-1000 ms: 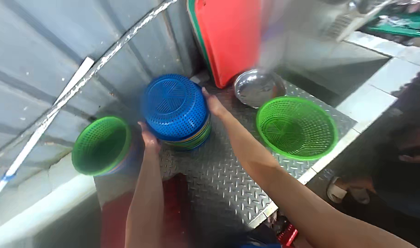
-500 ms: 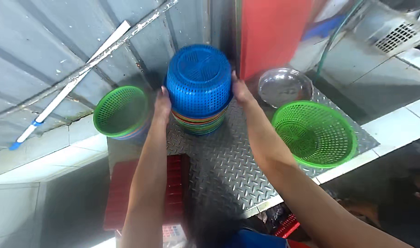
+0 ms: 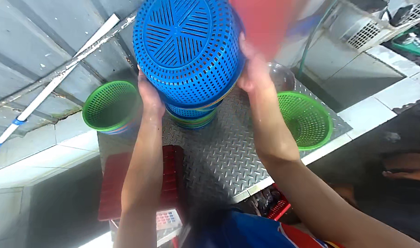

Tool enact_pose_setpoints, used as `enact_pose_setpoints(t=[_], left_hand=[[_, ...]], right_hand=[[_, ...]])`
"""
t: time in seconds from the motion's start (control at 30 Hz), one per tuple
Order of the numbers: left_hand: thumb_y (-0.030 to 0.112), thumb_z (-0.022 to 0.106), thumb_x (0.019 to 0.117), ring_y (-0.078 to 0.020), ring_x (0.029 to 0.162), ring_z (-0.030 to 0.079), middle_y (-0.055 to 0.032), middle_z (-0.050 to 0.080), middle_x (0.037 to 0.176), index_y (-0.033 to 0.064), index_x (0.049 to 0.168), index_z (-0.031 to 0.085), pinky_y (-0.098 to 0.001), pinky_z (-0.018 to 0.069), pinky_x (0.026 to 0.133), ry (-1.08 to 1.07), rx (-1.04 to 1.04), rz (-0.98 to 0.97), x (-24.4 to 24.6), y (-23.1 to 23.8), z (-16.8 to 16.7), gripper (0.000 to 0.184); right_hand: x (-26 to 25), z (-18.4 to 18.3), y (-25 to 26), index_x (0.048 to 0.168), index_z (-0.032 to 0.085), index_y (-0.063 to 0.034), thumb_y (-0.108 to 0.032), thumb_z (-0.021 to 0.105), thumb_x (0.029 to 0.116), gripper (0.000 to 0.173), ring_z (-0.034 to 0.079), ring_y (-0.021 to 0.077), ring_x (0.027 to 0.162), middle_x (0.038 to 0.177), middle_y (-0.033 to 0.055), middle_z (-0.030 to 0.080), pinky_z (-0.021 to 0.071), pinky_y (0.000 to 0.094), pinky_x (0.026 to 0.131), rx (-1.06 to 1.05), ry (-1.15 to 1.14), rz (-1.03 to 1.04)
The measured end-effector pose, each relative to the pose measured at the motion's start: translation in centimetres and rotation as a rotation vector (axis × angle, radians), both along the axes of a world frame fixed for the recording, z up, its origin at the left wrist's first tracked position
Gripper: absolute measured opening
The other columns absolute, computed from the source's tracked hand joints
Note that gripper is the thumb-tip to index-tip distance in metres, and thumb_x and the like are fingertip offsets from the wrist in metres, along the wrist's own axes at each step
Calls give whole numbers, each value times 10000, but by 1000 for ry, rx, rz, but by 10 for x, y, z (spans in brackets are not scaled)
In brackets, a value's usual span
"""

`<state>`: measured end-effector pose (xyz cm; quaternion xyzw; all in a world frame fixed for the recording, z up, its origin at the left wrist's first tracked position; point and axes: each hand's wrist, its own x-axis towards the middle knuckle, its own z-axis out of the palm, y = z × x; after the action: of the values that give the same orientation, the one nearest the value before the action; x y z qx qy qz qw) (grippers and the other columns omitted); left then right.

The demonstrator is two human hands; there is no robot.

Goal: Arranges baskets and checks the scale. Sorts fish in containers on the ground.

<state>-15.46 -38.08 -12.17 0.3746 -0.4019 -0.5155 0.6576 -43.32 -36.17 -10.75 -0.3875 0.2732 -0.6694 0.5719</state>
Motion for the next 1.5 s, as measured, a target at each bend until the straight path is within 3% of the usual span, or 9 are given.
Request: enact_pose_setpoints(t=[0.3,0.47,0.57,0.7,0.97,1.13,1.27,1.37,1.5], left_hand=[[421,348,1117,-206,1109,665,-107,675,1182,60,1292,554,-445,572,951,-53,-9,71,-8,3,4,451],[435,247,1127,-206,1281,594,-96,624,1375,67,1492,448,-440,500,1088,-97,-116,-157,-4,12,34,556],[430,386,1099,-198,1171,640,-94,643,1307,63,1412,524,-392,553,974,-346,-111,-91,15,16,26,502],[444,540,1033,-243,1142,647,-141,619,1338,52,1431,499,-456,563,935,-542,108,-5,49,21,-9,560],[456,541,1041,-307,1124,645,-212,606,1333,35,1403,523,-509,548,922,-556,394,19,33,9,-74,557],[466,533,1042,-305,1156,641,-198,590,1365,50,1439,497,-513,551,939,-564,374,55,49,18,-79,576],[439,483,1067,-224,1072,647,-153,618,1278,29,1408,499,-440,562,906,-457,195,143,52,32,-60,533],[288,418,1103,-140,1131,636,-77,632,1264,-2,1417,449,-367,555,989,-253,-252,204,32,40,-25,428],[282,411,1079,-302,1451,378,-252,352,1583,-97,1523,315,-443,342,1195,-644,-826,276,18,29,33,592]], right_hand=[[5,-53,23,1339,514,-49,-293,537,1012,408,687,291,1100,1177,182,679,575,534,952,-202,-291,15],[-5,-25,63,1291,538,-34,-240,532,1028,335,690,290,1078,1141,174,686,572,539,955,-326,-251,-106],[-23,4,140,1304,551,-13,-158,641,980,366,714,251,1034,1122,128,713,607,497,927,-327,175,-408],[-33,-32,256,1300,552,-17,-502,818,820,732,711,115,935,1056,62,707,639,374,813,-298,1170,-606],[-3,-166,316,1124,653,-128,-187,527,1025,171,672,214,684,793,36,699,551,381,598,-695,1674,-213],[-18,-104,308,1160,644,-105,-396,816,851,457,717,84,856,944,15,739,627,301,763,-333,1250,-425],[-25,-38,249,1302,619,-244,-443,844,817,570,684,80,1044,1153,-84,709,607,332,901,-191,494,-465],[-1,-27,161,1227,637,-198,-312,746,880,382,707,160,1003,1087,5,731,616,431,865,-144,-84,-300],[26,-44,51,1339,566,-78,-387,468,1073,419,693,264,1084,1182,139,700,592,515,926,126,-267,-137]])
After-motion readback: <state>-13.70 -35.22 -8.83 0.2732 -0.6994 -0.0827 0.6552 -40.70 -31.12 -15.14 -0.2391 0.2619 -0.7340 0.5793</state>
